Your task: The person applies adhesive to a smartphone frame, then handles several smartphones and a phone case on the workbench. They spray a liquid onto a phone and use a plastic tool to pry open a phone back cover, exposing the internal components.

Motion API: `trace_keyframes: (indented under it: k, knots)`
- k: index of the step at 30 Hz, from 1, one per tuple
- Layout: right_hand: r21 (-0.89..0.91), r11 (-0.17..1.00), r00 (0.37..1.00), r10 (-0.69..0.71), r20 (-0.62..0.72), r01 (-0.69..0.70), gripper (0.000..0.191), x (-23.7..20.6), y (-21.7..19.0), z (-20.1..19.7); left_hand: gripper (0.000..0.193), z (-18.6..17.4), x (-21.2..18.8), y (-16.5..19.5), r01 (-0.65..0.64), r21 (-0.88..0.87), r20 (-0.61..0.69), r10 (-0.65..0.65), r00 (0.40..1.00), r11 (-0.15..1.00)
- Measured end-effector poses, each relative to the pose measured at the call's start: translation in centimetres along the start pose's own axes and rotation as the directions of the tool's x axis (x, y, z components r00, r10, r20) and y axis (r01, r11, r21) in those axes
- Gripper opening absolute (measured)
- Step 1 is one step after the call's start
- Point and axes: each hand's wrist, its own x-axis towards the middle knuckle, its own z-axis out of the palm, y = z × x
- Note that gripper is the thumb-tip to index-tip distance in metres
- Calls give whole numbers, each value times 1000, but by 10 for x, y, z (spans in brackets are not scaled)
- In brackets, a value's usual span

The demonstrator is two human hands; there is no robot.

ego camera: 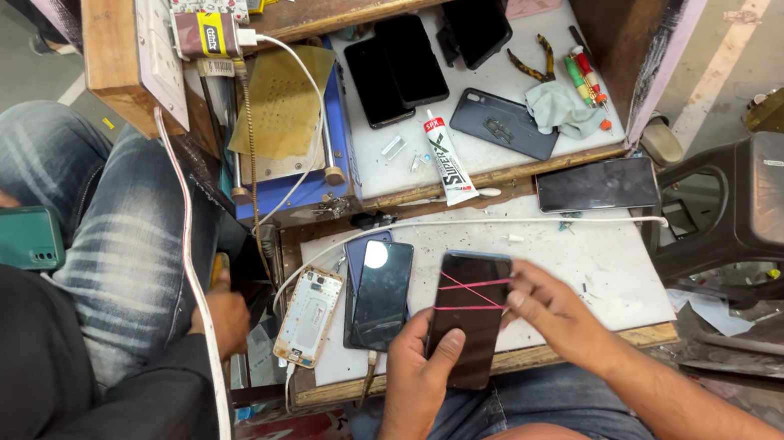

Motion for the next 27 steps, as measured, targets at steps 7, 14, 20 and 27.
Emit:
trace_keyframes:
  k: [7, 14, 20, 27]
  knots:
    - [-408, 881, 971, -232, 63, 237, 48, 27, -23, -37, 49, 3, 1, 25, -61, 428, 182, -20, 983, 902]
    - [-129, 974, 928, -132, 347, 186, 65, 38, -7, -44, 45, 6, 1, 43, -142, 454, 412, -66, 909, 880]
    - [-184, 976, 963, -69, 261, 120, 62, 22, 4, -35, 32, -2, 4, 34, -199, 518, 417, -43, 908, 832]
    - [-117, 988, 949, 132, 288, -102, 25, 22, 2, -38, 48, -18, 19, 17, 63, 356, 162, -127, 979, 932]
